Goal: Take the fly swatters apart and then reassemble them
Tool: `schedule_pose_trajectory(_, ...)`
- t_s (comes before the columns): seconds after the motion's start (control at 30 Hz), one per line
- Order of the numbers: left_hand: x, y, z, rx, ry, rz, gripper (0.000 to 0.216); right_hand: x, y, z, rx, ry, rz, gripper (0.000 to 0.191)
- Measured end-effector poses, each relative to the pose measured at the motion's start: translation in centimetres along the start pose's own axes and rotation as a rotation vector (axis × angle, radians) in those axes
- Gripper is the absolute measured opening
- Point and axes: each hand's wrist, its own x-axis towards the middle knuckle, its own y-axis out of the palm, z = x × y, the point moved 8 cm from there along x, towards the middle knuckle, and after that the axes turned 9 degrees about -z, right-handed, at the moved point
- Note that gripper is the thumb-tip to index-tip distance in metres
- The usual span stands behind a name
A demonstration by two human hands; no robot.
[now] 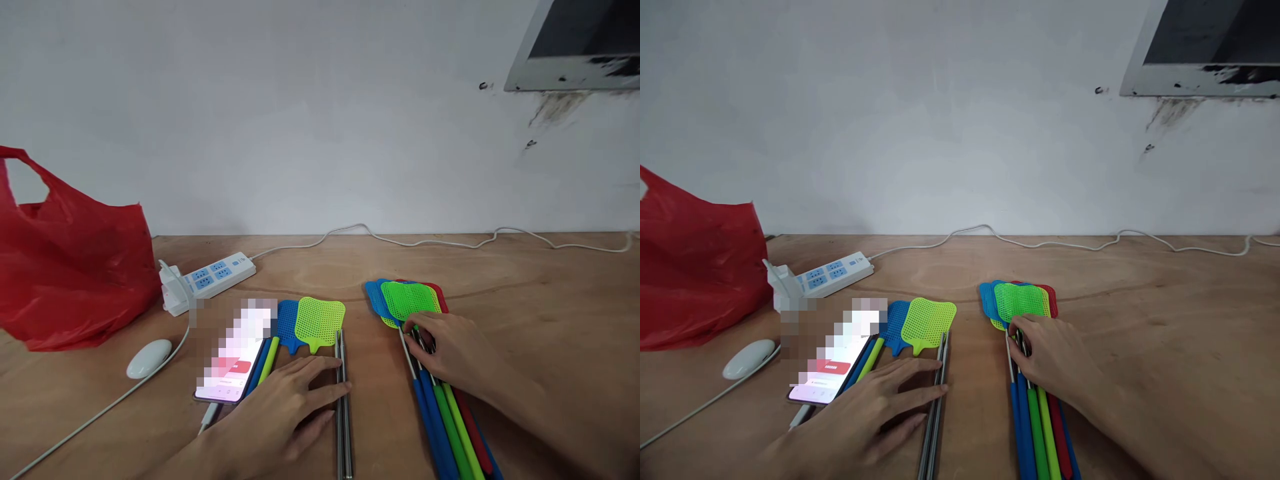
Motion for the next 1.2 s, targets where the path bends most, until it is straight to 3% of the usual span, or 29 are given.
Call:
schedule_pose_trajectory(0.3,0.1,0.7,-0.1,-0.024,-0.026,-0.010,0.049,-0.1,0.1,-0.8,0.002,0.082,0.011,0.008)
schedule_pose_trajectory(0.43,0.0,0.8,0.1,-0.029,-0.037,-0.021,0.049,-0.3,0.2,-0.8,-0.008,0.092,0.031,0.019)
schedule_pose_trajectory(0.63,-0.2,1.3,0.3,-0.058,-0.044,-0.012,0.049,-0.7,0.0,-0.6,-0.104,0.090,-0.090,0.023)
schedule_pose_trajectory(0.83,-0.2,0.9,0.4,-0.082,-0.057,-0.053,0.052,-0.7,0.7,-1.4,-0.027,0.145,-0.103,0.029)
schedule_pose_trajectory(0.97,0.0,0.7,0.3,-0.079,-0.062,-0.065,0.049,-0.3,0.7,-2.3,0.195,0.231,-0.127,0.031)
schedule_pose_trajectory(1.2,0.0,0.8,0.3,-0.089,-0.069,-0.045,0.047,-0.5,1.4,-3.2,0.966,0.557,-0.123,0.032)
